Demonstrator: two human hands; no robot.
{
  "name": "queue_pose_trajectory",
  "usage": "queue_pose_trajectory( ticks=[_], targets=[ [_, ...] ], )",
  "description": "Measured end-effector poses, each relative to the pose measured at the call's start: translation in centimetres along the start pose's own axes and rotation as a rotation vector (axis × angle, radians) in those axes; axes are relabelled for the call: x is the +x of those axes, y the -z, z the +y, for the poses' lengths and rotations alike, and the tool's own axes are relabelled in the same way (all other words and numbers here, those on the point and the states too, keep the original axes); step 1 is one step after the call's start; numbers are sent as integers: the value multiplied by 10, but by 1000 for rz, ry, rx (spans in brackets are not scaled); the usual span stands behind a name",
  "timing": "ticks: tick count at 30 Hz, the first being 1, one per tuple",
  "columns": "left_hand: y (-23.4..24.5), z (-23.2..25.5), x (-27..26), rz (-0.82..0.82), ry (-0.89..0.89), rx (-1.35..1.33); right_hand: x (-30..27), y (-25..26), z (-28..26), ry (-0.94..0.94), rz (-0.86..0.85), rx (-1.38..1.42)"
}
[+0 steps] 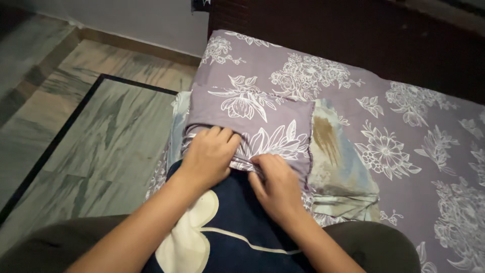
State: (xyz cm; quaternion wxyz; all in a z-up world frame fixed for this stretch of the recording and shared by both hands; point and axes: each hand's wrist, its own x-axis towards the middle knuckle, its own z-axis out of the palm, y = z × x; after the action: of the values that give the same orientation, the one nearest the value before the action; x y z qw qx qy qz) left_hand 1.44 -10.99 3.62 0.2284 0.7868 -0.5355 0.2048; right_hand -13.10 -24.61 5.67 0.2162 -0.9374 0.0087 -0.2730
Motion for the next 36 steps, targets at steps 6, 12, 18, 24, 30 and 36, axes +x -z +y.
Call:
queue_pose_trajectory(
  ticks=[6, 12, 18, 24, 30, 36],
  targets=[
    [16, 1, -5, 174, -153, 16, -6, 5, -7, 27, 8, 119],
    [20, 14, -7, 185, -112, 154, -8, 12, -17, 91, -112, 109],
    [14, -30, -22, 192, 89, 389, -8, 18, -18, 65, -173, 242],
    [-3, -74, -53, -272, 599, 356, -5, 12, -18, 90, -304, 203],
    [24, -53, -103, -511, 665, 230, -9, 23, -18, 124, -439, 136],
    [53, -14, -132, -634, 598, 167, -2, 43, -12, 19, -652, 185]
  ],
)
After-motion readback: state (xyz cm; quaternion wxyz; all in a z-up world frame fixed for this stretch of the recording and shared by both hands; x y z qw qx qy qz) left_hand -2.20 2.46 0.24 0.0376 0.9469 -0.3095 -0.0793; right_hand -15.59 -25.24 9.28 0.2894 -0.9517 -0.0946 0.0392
